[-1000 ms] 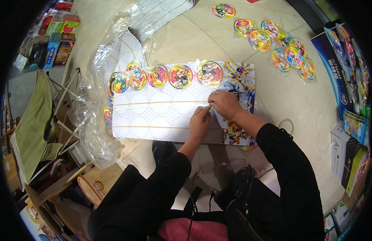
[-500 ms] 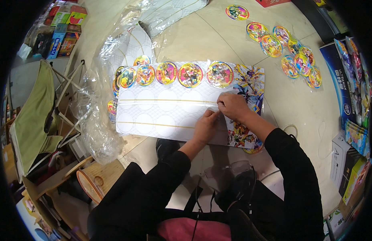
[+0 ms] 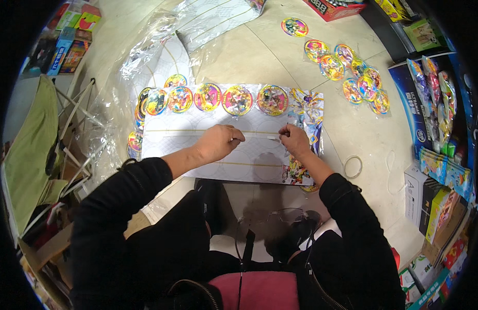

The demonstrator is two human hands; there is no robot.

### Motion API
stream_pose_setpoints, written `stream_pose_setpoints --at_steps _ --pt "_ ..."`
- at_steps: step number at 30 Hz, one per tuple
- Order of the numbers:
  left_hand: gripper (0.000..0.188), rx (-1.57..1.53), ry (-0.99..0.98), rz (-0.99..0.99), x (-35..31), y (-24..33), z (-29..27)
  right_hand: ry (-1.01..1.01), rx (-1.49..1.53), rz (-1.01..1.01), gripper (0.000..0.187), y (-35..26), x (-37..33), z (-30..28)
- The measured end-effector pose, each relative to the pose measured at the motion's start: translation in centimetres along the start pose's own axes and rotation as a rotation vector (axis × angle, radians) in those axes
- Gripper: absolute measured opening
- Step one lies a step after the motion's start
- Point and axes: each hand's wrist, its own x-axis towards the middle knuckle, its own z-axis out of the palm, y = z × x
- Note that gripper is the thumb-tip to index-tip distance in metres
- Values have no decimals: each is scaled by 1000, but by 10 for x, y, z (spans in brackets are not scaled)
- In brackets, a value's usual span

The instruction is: The person assembles a large kite by attaching circular printed discs to a white sheet using clear tape. They repeatedly pick up discs, position them on the sheet, and secure them with tape, working in rows across the surface.

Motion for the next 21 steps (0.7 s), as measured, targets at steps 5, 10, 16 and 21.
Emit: stream_pose_setpoints --at_steps 5,10,16,21 --pt "17 -382 16 -220 35 -42 69 108 25 69 24 0 -24 25" --pt "19 -475 61 -166 68 -40 113 284 201 198 21 -19 -31 41" --pt "16 -527 97 -67 85 -41 134 366 189 248 16 -16 -32 45" --pt "15 -567 82 -101 87 -40 131 331 298 231 15 -16 -39 50"
